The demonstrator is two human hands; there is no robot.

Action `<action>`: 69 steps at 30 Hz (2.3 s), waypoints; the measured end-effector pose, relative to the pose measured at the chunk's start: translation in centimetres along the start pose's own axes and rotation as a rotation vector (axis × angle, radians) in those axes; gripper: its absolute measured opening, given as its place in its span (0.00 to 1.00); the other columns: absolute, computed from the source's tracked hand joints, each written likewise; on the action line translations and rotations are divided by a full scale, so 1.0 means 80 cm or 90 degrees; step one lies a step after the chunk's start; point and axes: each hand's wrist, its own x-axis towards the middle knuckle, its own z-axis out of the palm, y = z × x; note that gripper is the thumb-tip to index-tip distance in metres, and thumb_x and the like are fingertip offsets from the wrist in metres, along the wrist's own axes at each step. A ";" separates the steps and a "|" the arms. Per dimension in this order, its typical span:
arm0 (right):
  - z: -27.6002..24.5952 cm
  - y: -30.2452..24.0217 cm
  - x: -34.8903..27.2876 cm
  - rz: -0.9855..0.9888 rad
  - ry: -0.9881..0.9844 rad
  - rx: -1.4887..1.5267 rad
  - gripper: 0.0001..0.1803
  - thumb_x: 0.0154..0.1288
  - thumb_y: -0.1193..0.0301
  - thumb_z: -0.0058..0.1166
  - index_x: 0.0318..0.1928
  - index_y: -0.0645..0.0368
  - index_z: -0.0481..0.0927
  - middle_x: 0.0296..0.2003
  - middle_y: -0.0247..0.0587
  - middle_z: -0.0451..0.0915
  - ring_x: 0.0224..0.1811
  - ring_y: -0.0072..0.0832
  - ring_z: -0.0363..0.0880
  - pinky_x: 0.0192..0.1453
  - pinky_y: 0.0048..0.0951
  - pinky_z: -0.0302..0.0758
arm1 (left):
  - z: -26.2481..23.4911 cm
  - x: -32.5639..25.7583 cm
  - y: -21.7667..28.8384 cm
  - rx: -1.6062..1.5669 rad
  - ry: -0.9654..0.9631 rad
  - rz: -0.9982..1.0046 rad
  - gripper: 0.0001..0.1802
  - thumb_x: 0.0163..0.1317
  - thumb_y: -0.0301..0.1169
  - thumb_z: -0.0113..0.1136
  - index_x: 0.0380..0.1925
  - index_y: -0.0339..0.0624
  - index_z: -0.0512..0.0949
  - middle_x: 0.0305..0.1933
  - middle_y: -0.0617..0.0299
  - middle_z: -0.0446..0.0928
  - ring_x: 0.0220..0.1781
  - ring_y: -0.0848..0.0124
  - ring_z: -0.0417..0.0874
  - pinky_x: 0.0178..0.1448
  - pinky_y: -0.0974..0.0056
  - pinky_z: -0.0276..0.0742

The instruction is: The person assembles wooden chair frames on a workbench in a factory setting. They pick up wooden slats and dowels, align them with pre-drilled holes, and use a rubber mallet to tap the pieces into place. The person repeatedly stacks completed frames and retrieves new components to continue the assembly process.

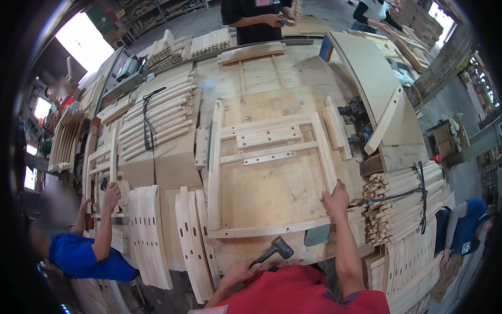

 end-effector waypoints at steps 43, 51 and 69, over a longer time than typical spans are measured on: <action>-0.317 0.012 0.512 0.057 0.195 1.244 0.26 0.67 0.60 0.58 0.59 0.60 0.72 0.43 0.43 0.79 0.42 0.37 0.82 0.45 0.45 0.82 | -0.187 0.291 0.393 -0.061 0.288 0.461 0.32 0.63 0.38 0.72 0.63 0.33 0.75 0.51 0.51 0.83 0.49 0.66 0.84 0.51 0.62 0.82; -0.274 0.044 0.535 0.060 0.145 1.183 0.25 0.69 0.62 0.57 0.61 0.62 0.69 0.42 0.46 0.78 0.38 0.39 0.84 0.40 0.46 0.85 | -0.105 0.359 0.634 0.138 0.172 0.444 0.34 0.56 0.47 0.72 0.54 0.32 0.77 0.48 0.39 0.83 0.51 0.49 0.86 0.53 0.52 0.81; -0.223 -0.030 0.253 -0.141 -0.015 0.697 0.28 0.71 0.62 0.62 0.64 0.67 0.73 0.62 0.50 0.78 0.64 0.35 0.76 0.69 0.36 0.71 | -0.047 0.040 0.228 -0.619 0.005 0.255 0.36 0.63 0.34 0.71 0.69 0.42 0.67 0.41 0.60 0.82 0.30 0.75 0.79 0.31 0.69 0.75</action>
